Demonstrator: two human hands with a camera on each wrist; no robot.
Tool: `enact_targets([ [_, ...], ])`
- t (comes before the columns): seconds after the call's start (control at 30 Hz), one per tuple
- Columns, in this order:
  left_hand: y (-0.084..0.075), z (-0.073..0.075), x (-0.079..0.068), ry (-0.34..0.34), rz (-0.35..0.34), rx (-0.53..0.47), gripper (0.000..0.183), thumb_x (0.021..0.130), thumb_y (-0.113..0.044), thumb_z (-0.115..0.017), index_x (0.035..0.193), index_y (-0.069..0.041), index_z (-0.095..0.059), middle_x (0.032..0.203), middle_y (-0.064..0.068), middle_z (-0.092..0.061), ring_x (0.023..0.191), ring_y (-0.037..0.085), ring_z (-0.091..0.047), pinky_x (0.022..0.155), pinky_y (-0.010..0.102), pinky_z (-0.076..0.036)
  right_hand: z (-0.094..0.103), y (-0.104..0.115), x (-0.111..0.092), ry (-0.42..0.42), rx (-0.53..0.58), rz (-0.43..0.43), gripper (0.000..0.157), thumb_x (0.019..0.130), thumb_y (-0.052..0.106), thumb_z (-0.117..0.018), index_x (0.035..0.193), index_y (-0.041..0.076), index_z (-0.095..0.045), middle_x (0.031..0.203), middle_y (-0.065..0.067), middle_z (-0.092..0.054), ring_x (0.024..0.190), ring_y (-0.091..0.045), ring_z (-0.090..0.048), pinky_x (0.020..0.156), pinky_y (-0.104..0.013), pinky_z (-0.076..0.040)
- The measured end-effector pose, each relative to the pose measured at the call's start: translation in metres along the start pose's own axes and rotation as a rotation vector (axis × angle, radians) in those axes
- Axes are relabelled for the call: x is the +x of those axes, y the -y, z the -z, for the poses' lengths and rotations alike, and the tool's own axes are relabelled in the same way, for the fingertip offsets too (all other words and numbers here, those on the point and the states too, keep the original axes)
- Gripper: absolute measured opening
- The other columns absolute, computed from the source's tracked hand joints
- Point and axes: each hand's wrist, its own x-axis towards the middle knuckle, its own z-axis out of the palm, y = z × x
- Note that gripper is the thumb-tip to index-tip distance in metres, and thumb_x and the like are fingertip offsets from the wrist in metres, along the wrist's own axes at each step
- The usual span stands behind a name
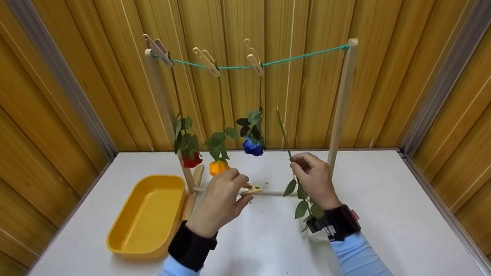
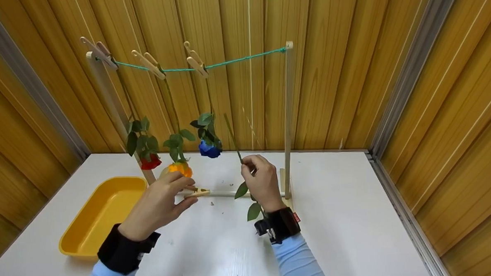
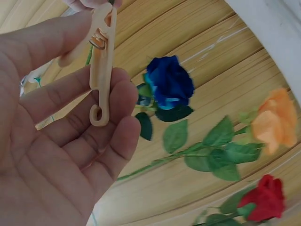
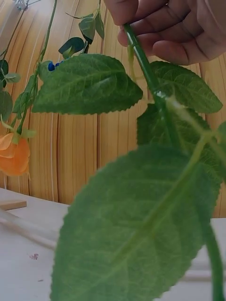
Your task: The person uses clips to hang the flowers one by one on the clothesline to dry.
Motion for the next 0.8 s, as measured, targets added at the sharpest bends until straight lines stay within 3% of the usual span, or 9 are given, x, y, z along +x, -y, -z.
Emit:
enact_targets([
  [0.3,-0.018,0.038,0.041,0.04,-0.112,0.144,0.023,0.086,-0.018,-0.086,0.1,-0.004,-0.074,0.09,0.007,-0.067,0.082,0.024,-0.061,0.075,0.034,-0.051,0.013,0.008,0.013,0.083,0.047,-0.07,0.01,0.091,-0.006,-0.068,0.101,-0.002,-0.071,0.089,-0.012,-0.074,0.077,-0.013,-0.064,0.071,-0.017,-0.05],
  [0.5,-0.024,0.056,0.069,0.033,-0.178,0.171,0.014,0.089,-0.017,-0.082,0.09,-0.005,-0.075,0.082,0.007,-0.065,0.075,0.024,-0.059,0.07,0.036,-0.05,0.021,0.008,0.022,0.107,0.072,-0.116,0.012,0.09,-0.006,-0.069,0.1,-0.002,-0.073,0.091,-0.013,-0.074,0.076,-0.011,-0.064,0.072,-0.018,-0.049],
  [0.63,-0.025,0.066,0.088,0.078,-0.18,0.14,0.015,0.092,-0.018,-0.079,0.089,-0.003,-0.075,0.081,0.009,-0.064,0.075,0.025,-0.058,0.07,0.037,-0.052,0.025,0.01,0.027,0.111,0.06,-0.175,0.01,0.09,-0.003,-0.071,0.1,-0.003,-0.074,0.09,-0.013,-0.074,0.076,-0.009,-0.063,0.071,-0.018,-0.049],
  [0.8,-0.026,0.086,0.118,0.172,-0.134,0.037,0.018,0.093,-0.02,-0.079,0.091,-0.003,-0.074,0.085,0.008,-0.06,0.078,0.023,-0.058,0.069,0.034,-0.053,0.029,0.013,0.037,0.127,-0.005,-0.188,0.009,0.09,0.003,-0.074,0.098,-0.002,-0.075,0.088,-0.011,-0.074,0.075,-0.01,-0.063,0.07,-0.019,-0.049],
])
